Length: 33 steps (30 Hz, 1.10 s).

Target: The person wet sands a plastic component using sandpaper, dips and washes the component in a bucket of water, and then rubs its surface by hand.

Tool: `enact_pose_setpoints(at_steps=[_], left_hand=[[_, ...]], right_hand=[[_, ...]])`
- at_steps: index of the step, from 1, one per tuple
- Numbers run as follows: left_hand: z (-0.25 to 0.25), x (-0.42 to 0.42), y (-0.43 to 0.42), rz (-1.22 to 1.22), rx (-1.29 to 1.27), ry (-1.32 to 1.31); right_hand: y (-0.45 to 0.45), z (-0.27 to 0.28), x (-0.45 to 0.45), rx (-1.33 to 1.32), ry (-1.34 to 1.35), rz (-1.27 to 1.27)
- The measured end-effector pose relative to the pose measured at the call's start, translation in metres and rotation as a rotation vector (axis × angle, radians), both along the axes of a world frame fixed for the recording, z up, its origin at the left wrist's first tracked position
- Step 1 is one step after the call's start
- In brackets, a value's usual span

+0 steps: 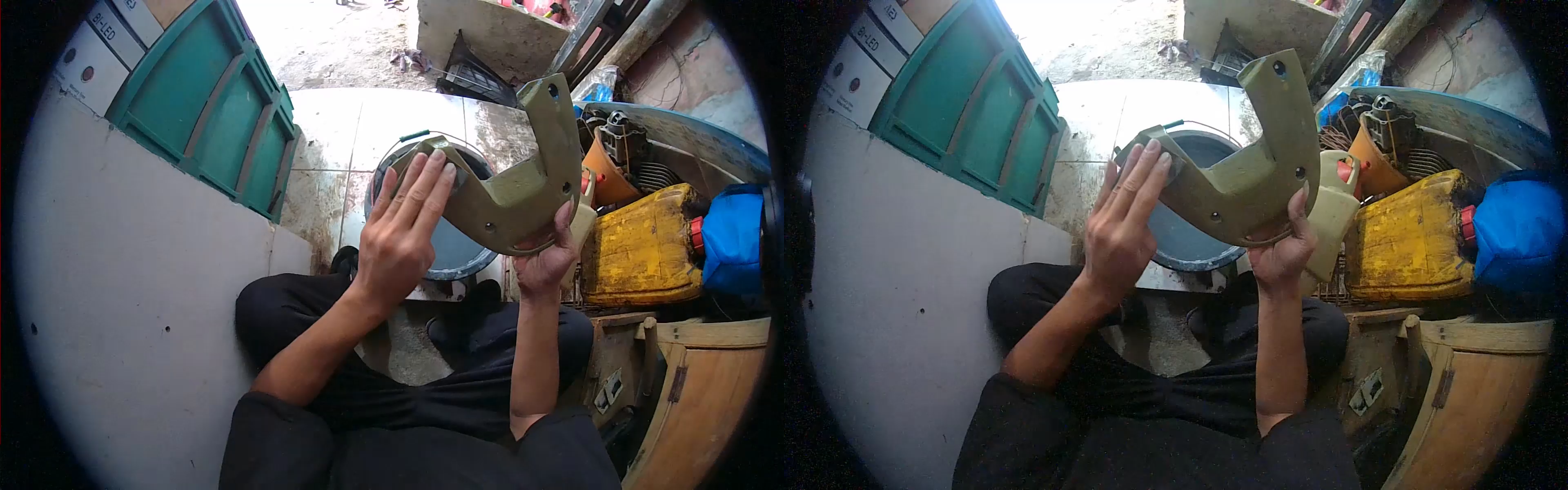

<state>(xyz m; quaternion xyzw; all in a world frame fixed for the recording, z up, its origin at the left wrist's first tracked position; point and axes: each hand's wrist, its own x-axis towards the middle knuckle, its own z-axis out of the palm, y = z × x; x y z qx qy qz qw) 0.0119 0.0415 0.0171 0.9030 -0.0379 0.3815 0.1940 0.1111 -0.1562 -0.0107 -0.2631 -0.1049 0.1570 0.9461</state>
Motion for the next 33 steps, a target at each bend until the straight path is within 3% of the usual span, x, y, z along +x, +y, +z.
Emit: enact_pose_setpoints(at_steps=[4,10,19,23,25,27,30,33], left_hand=[[0.012,0.005,0.007,-0.056,-0.120,-0.035],[0.015,0.010,0.016,-0.079,-0.164,-0.061],[0.003,0.015,0.015,-0.028,-0.199,0.042],[-0.004,0.013,0.012,-0.089,-0.032,0.042],[-0.004,0.009,0.015,-0.115,-0.231,0.150],[-0.001,0.013,0.020,-0.129,-0.338,0.145],[0.009,0.020,0.027,-0.018,-0.696,0.068],[0.002,0.030,0.033,-0.010,-0.821,0.015]], right_hand=[[-0.001,-0.002,0.002,0.160,0.055,0.105],[0.006,0.001,0.001,0.062,0.014,0.103],[0.014,-0.005,-0.004,-0.069,0.156,0.139],[0.024,0.007,-0.006,-0.178,0.173,0.090],[0.021,0.013,-0.004,-0.269,0.175,0.039],[0.023,0.014,-0.005,-0.291,0.154,0.053],[0.022,0.015,-0.007,-0.389,0.156,0.101],[0.023,0.018,-0.009,-0.413,0.232,0.076]])
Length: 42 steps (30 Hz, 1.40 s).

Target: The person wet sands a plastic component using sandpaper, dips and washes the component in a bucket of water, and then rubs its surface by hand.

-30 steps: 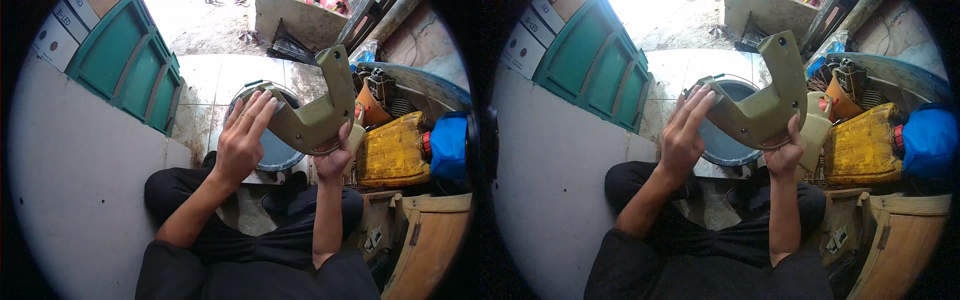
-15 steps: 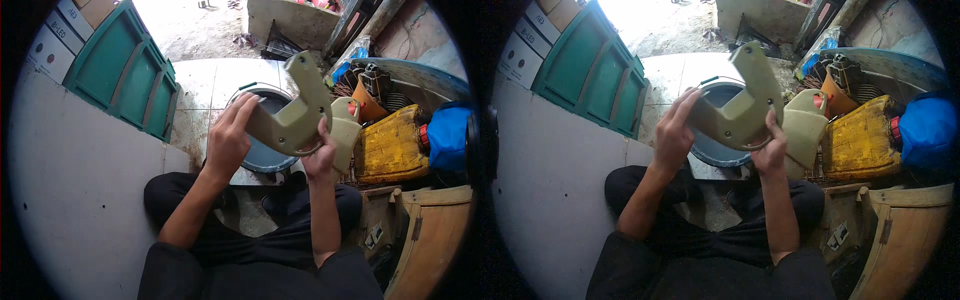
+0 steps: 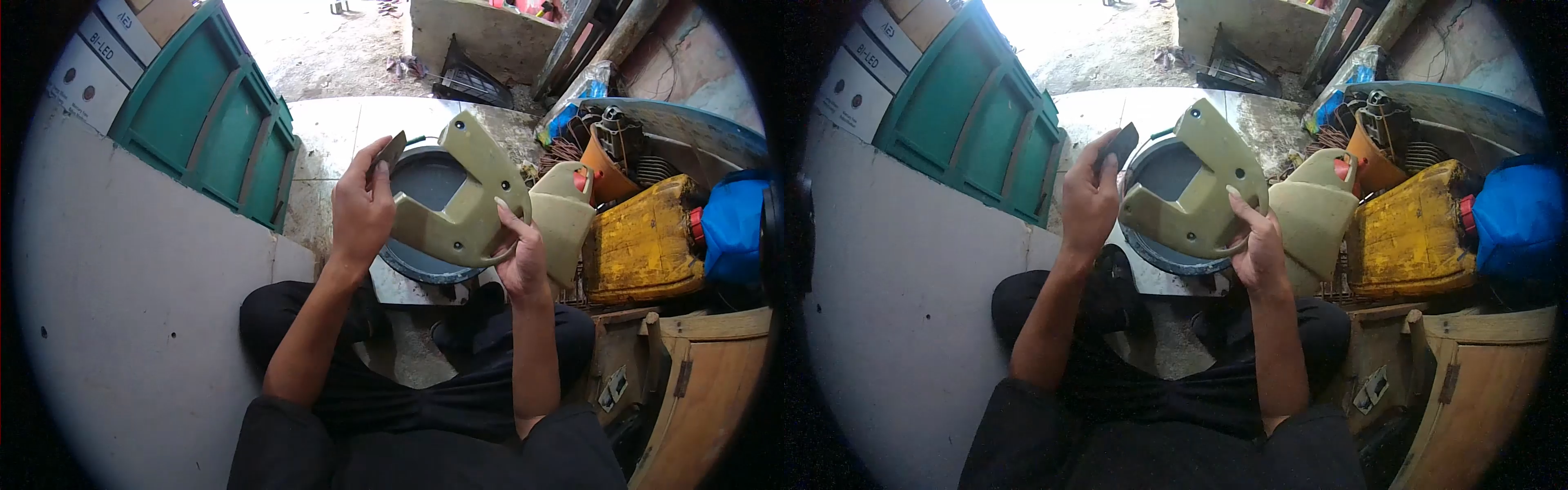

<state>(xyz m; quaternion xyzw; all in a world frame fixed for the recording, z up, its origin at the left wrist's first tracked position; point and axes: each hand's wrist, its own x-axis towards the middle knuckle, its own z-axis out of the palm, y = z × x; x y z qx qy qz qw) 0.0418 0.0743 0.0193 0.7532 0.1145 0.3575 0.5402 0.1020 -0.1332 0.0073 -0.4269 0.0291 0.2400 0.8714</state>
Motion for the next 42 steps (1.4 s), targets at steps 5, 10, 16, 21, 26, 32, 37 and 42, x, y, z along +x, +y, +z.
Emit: enact_pose_setpoints(at_steps=[5,10,16,21,26,32,37,42], left_hand=[[-0.005,0.011,-0.002,-0.009,0.175,0.095],[-0.015,0.012,-0.004,0.041,0.514,0.094],[-0.002,-0.001,-0.015,0.044,0.706,0.273],[-0.010,0.003,-0.011,0.082,0.728,0.292],[-0.004,-0.003,-0.016,0.048,0.764,0.374],[-0.002,-0.004,-0.011,0.020,0.807,0.310],[0.004,-0.004,-0.012,0.036,0.840,0.329],[0.001,-0.005,-0.010,0.062,0.836,0.347]], right_hand=[[-0.004,0.011,-0.009,-0.012,-0.008,0.087],[-0.004,0.018,-0.011,-0.021,-0.009,0.117],[0.000,0.015,-0.013,-0.067,-0.006,0.138],[0.001,0.013,-0.016,-0.149,-0.008,0.107],[-0.001,0.017,-0.016,-0.188,-0.042,0.077],[-0.009,0.022,-0.010,-0.177,-0.014,0.104],[-0.009,0.020,-0.010,-0.161,-0.026,0.133],[-0.004,0.019,-0.016,-0.179,-0.035,0.106]])
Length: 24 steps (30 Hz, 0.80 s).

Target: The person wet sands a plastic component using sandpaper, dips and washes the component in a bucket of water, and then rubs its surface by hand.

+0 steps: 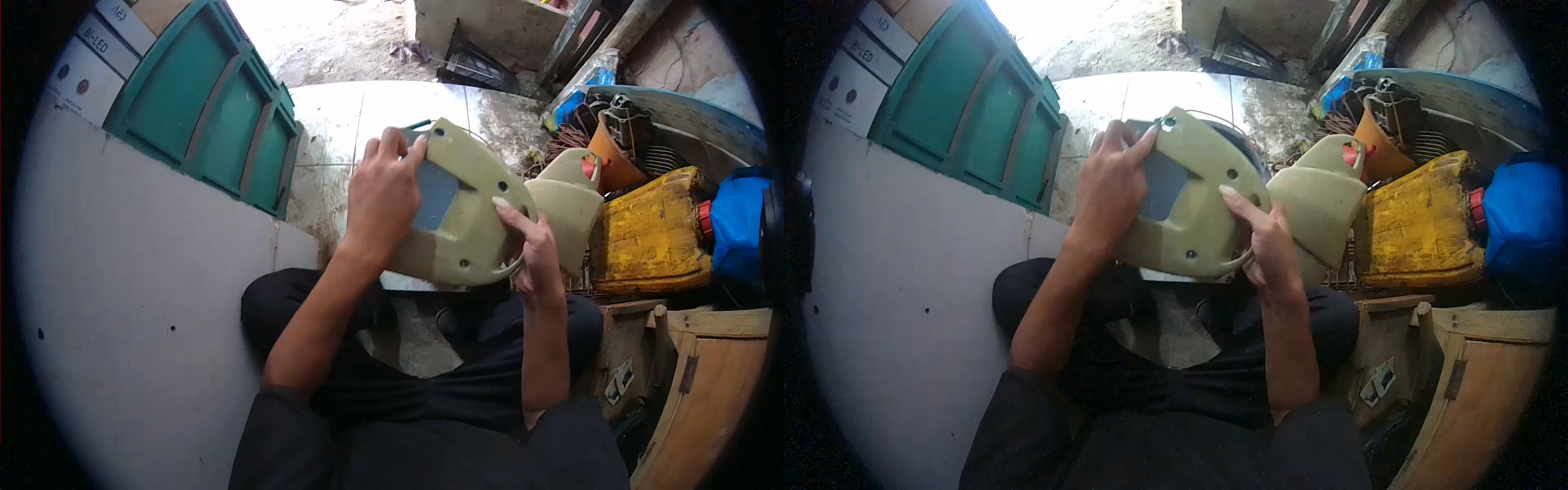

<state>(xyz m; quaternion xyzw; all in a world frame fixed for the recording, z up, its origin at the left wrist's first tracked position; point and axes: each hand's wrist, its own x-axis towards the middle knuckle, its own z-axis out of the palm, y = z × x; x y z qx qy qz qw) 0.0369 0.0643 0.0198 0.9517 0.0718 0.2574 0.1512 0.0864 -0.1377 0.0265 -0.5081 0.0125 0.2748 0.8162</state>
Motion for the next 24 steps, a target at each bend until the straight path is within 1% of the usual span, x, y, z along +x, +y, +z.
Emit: enact_pose_setpoints(at_steps=[2,6,10,12,13,14,16,18,20,22,24], left_hand=[[0.002,0.003,0.001,-0.031,-0.011,-0.019],[0.003,-0.004,-0.003,-0.034,-0.075,0.005],[0.010,-0.001,-0.001,-0.035,-0.056,-0.019],[0.006,-0.003,-0.004,-0.050,-0.076,0.002],[0.007,-0.001,-0.002,-0.034,-0.062,-0.005],[0.006,-0.002,-0.001,-0.009,-0.052,-0.003],[0.007,-0.003,0.001,0.009,-0.011,-0.016],[0.003,-0.007,-0.004,-0.029,-0.003,0.017],[-0.001,-0.004,-0.004,-0.047,-0.014,-0.013],[0.005,0.002,0.001,-0.012,-0.004,-0.025],[0.003,0.003,0.003,-0.022,0.007,-0.086]], right_hand=[[0.000,-0.002,0.005,0.000,0.003,0.024],[-0.005,-0.001,0.004,0.022,-0.010,-0.026],[-0.002,0.001,0.004,0.026,0.008,0.024],[-0.005,0.002,0.005,0.006,-0.016,0.003],[-0.001,-0.001,0.001,-0.008,0.003,-0.076],[-0.002,-0.003,0.002,-0.012,0.012,-0.077],[-0.004,-0.005,0.007,0.000,-0.006,0.052],[-0.005,-0.002,0.009,0.006,-0.019,0.065],[-0.002,0.000,0.004,-0.006,-0.027,0.001],[-0.003,-0.001,0.003,0.017,-0.021,-0.003],[-0.008,-0.006,0.013,0.008,0.010,0.080]])
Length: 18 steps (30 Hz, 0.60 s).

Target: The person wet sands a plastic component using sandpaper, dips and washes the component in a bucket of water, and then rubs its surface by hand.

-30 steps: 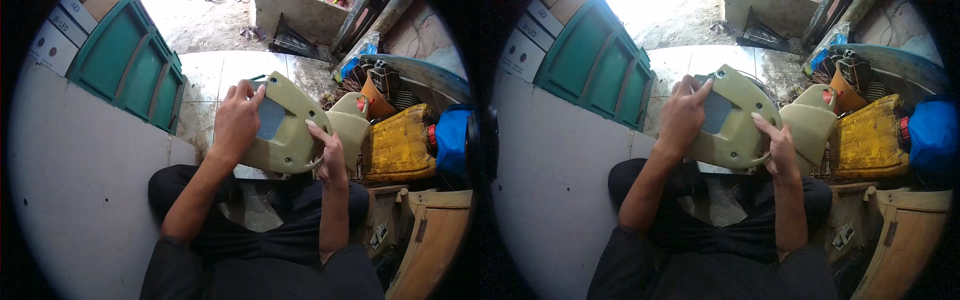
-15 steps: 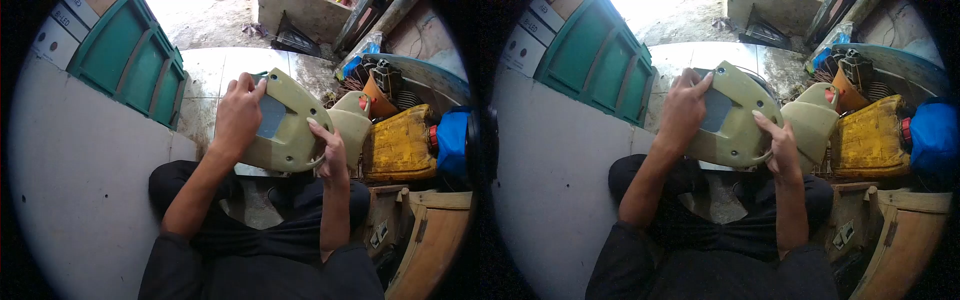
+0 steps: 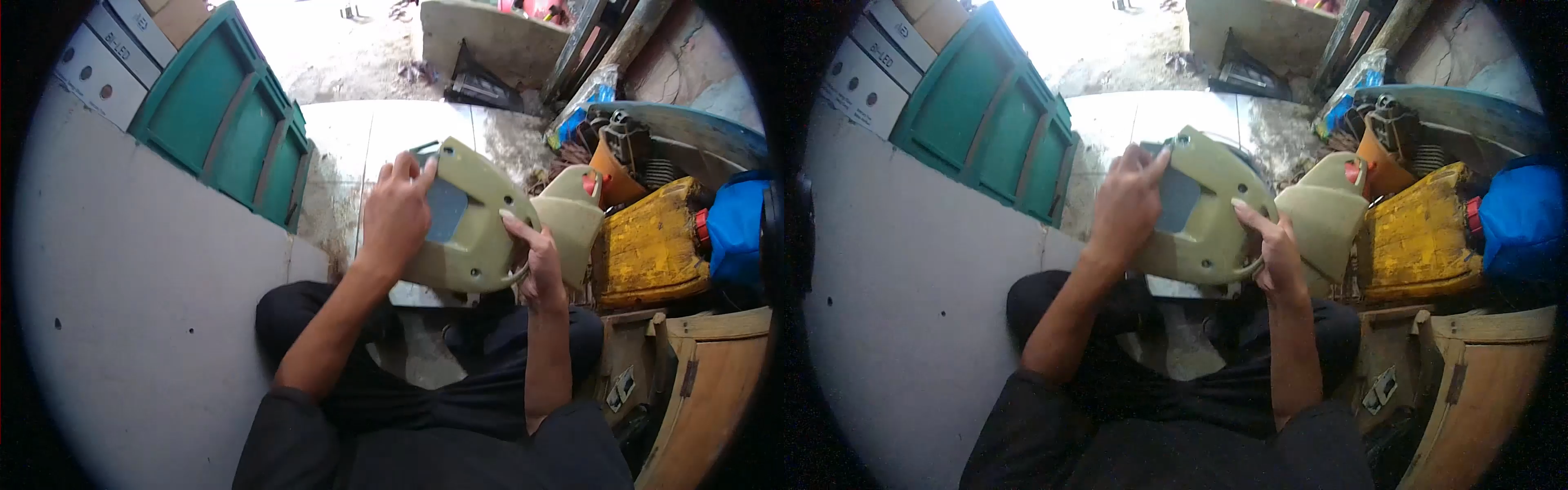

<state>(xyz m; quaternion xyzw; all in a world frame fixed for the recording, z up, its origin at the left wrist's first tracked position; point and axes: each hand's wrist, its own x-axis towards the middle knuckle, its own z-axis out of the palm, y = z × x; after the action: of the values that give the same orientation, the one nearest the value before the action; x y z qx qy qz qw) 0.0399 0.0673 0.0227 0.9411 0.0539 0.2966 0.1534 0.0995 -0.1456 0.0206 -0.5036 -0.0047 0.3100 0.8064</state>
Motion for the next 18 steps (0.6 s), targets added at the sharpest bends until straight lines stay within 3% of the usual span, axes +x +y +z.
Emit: enact_pose_setpoints(at_steps=[3,8,11,14,18], left_hand=[[-0.008,-0.009,-0.009,-0.057,-0.145,0.045],[-0.003,0.002,-0.001,-0.023,-0.136,-0.020],[-0.012,-0.007,-0.008,-0.056,-0.266,0.031],[0.005,0.004,-0.005,0.026,-0.253,0.024],[-0.010,-0.005,-0.012,-0.042,-0.256,0.053]], right_hand=[[0.002,-0.004,-0.002,-0.040,-0.044,-0.120],[0.004,0.008,-0.005,-0.006,-0.047,-0.049],[0.001,0.006,-0.006,-0.026,-0.050,-0.073],[0.006,-0.005,-0.008,-0.053,-0.010,-0.151],[0.000,0.001,-0.002,0.042,-0.048,-0.097]])
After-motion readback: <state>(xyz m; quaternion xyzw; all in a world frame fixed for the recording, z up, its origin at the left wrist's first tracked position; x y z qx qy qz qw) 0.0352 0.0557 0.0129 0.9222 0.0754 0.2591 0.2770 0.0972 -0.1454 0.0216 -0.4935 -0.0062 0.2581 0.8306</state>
